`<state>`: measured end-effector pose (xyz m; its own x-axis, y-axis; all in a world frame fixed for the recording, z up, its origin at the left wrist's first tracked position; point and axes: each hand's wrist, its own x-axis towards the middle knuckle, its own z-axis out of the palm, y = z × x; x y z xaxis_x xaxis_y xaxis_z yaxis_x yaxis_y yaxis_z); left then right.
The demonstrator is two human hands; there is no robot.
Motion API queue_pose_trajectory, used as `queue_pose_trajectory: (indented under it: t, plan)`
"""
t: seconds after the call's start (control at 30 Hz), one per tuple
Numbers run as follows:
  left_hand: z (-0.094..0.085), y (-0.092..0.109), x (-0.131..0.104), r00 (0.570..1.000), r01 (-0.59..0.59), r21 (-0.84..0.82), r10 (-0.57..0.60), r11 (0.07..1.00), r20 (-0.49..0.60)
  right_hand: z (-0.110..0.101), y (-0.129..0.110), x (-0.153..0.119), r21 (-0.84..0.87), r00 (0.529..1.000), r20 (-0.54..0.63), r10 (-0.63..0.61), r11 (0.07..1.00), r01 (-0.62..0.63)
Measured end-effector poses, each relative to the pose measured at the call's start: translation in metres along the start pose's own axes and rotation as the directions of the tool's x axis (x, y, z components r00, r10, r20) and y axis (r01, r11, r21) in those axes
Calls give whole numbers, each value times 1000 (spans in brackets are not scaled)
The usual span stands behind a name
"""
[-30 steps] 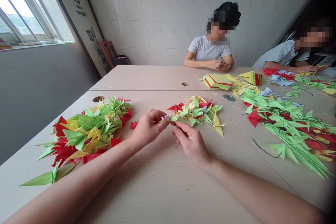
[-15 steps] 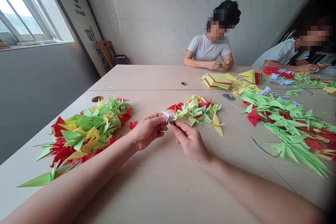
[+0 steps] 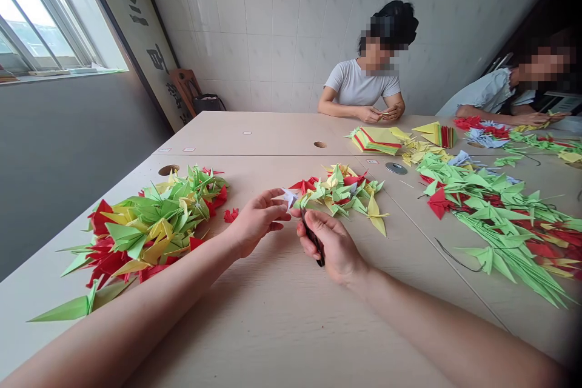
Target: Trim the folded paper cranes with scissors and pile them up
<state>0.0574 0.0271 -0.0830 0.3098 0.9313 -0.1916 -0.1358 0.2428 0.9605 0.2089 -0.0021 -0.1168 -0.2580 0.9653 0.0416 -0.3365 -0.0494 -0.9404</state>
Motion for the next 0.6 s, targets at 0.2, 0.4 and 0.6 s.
queue_pose_trajectory:
  t: [0.2,0.4,0.6]
  plan:
    - [11,1,-9,992,-121,253,121,960,14,-1,-6,1,303,985,111,130,940,-158]
    - [9,-2,-9,967,-91,103,63,990,247,0,-8,1,324,986,134,104,935,-142]
    - [8,-3,-10,914,-89,16,75,996,399,1,-5,0,287,985,115,126,945,-154]
